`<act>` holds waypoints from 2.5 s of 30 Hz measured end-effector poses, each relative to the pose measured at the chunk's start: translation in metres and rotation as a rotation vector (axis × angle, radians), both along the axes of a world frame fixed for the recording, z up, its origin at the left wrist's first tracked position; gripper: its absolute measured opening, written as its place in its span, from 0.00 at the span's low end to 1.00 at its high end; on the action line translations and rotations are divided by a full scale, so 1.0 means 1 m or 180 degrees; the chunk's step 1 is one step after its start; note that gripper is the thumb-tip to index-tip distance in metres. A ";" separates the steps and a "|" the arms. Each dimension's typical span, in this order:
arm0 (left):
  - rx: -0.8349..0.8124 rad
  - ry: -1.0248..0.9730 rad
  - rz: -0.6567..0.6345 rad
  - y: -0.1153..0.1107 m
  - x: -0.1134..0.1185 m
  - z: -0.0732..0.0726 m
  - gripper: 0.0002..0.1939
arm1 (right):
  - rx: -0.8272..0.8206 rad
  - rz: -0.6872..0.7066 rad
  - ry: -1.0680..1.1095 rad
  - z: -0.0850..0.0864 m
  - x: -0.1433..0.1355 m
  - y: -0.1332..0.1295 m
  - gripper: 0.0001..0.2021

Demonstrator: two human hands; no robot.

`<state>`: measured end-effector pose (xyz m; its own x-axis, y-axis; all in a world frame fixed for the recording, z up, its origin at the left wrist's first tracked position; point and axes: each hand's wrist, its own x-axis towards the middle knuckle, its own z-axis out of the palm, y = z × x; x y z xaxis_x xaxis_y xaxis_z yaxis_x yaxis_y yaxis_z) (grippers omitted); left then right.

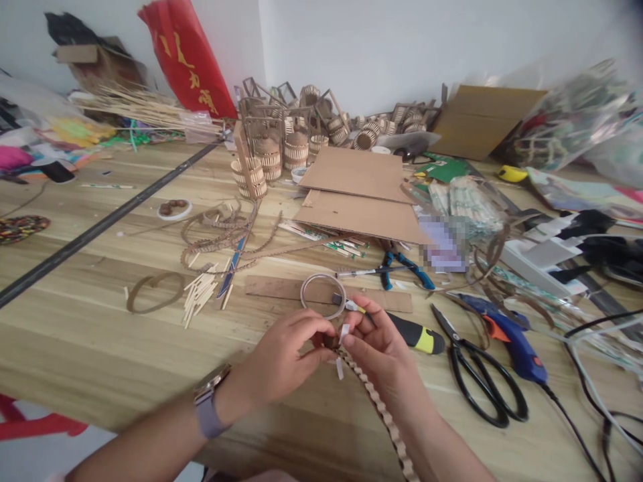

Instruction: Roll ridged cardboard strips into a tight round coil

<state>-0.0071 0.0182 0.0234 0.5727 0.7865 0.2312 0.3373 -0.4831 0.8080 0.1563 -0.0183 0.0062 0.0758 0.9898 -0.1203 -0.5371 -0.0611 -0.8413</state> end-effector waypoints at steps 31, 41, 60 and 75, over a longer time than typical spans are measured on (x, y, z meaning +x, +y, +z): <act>-0.0114 -0.0073 -0.0028 0.001 0.002 0.000 0.08 | -0.0598 0.0275 0.0635 -0.005 -0.001 -0.003 0.20; -0.0102 -0.0053 -0.0032 -0.001 0.003 0.000 0.07 | -0.0615 0.0219 0.0780 0.000 -0.003 0.000 0.22; 0.0815 -0.0433 -0.0094 0.000 -0.002 -0.012 0.05 | -0.0322 0.0322 0.0717 -0.010 -0.003 -0.002 0.21; 0.1563 -0.0223 -0.0067 -0.004 -0.001 -0.010 0.11 | -0.0552 0.0157 0.0729 0.002 -0.008 -0.005 0.20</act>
